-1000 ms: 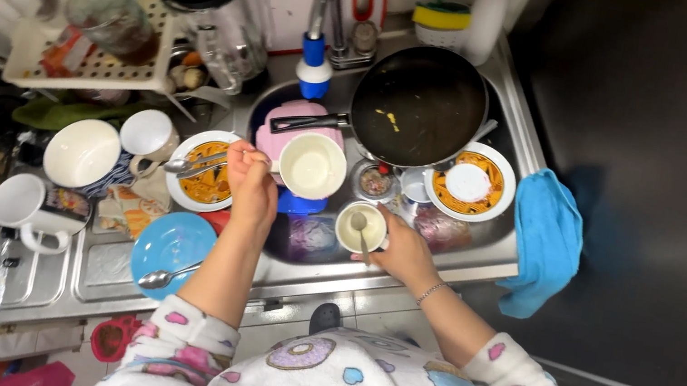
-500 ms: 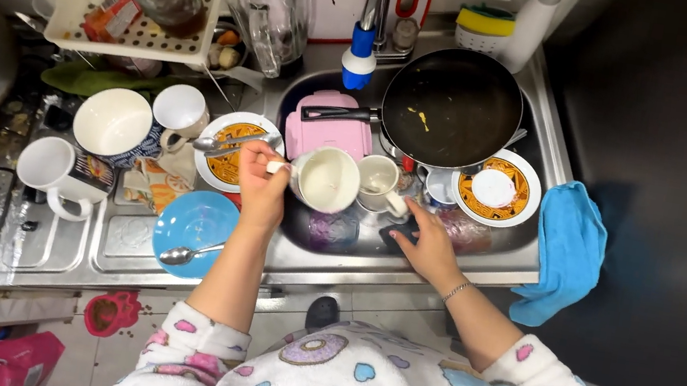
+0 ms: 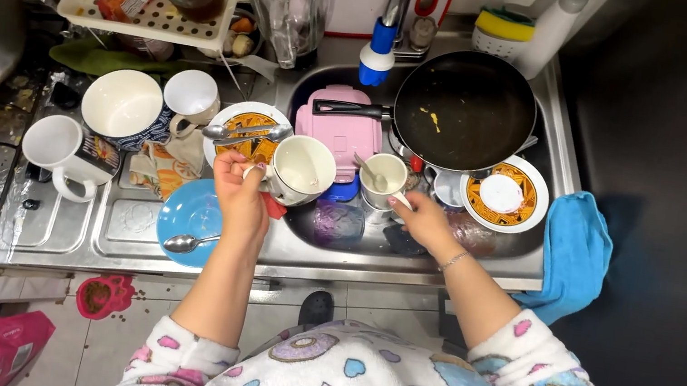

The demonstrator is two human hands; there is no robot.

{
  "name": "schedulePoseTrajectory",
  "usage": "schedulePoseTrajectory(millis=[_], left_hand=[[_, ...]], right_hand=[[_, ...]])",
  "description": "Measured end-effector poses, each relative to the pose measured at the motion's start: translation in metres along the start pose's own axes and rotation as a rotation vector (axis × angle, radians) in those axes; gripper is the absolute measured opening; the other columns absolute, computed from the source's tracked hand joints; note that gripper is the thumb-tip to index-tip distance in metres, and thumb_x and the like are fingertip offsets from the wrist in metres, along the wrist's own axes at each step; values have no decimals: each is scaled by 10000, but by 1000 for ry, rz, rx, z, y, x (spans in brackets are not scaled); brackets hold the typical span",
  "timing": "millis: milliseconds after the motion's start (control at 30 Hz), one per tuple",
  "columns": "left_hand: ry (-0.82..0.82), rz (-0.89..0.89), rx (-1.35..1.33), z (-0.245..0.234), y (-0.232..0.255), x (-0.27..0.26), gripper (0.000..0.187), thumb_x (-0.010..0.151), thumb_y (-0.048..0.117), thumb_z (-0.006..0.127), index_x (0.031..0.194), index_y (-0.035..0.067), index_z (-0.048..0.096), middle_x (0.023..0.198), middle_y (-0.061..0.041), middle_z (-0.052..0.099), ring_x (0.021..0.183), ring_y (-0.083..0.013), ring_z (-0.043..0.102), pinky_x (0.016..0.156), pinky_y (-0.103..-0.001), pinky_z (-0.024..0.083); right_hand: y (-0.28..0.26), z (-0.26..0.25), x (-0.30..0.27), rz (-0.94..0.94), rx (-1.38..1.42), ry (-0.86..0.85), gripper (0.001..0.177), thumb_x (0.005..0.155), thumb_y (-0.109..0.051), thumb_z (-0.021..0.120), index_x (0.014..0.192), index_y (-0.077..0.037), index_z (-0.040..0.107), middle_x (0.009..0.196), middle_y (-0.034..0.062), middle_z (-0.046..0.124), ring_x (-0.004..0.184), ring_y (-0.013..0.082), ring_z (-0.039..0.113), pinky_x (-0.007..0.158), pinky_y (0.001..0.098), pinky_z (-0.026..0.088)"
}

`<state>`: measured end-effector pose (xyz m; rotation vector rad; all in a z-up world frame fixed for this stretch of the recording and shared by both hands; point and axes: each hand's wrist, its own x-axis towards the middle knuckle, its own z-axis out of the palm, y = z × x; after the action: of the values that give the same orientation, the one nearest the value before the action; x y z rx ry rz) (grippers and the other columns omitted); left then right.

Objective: Clearing dishes, glasses, and food containers from a dining table and moving them to the kitchen sink and trash.

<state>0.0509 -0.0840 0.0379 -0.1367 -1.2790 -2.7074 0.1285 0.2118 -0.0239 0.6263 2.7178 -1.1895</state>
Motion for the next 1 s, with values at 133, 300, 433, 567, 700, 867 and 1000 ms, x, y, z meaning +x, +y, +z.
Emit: schedulePoseTrajectory(millis=[133,300,433,567,700,867,1000], left_hand=[[4,42,-57,-33,-18,2,341,896,-126,576,1125,93,448,977,-49,632,936,-139,614,916,-298,507],[12,-37,-182,-64,-43,-8,310,921,-115,622,1139,73,507,924,-29,596,900,-129,576,909,-288,478],[53,-143,-195,-35,-21,-29,285,851,-65,591,1074,89,502,899,-48,636,861,-156,610,841,-342,498],[20,-109,-177,-45,-23,-34,279,867,-97,597,1068,80,519,952,-46,631,941,-147,600,934,-288,459],[28,-86,-169,-51,-15,-40,249,875,-95,591,1044,77,528,965,-38,625,952,-138,595,939,-288,453],[49,-79,-164,-59,-8,-45,260,876,-96,604,1045,87,530,966,-20,593,953,-124,570,933,-273,435],[61,-75,-152,-66,-8,-44,268,865,-87,614,1041,99,534,970,-19,576,949,-123,551,926,-272,431]], right_hand=[[-1,3,-3,44,407,-180,399,876,-511,686,1097,-180,672,1079,86,728,932,298,695,820,369,566],[-34,-19,-6,-389,41,361,431,840,-360,799,1148,-86,672,1200,132,665,992,310,652,846,408,534],[-41,-9,24,-756,-37,385,402,885,-248,780,1247,-111,673,1281,133,669,1132,343,606,989,437,492],[-67,-4,26,-826,-102,205,605,848,-201,763,1426,-93,618,1196,123,676,1136,339,575,977,469,418],[-68,8,31,-781,-250,276,243,881,-230,775,1120,-184,772,1023,3,742,1095,252,621,1007,426,419],[-74,8,23,-853,-223,326,194,819,-245,799,985,-144,787,987,29,736,1006,277,605,927,425,420],[-67,-2,23,-868,-168,431,106,882,-202,794,953,-123,793,938,40,733,918,283,624,871,436,470]])
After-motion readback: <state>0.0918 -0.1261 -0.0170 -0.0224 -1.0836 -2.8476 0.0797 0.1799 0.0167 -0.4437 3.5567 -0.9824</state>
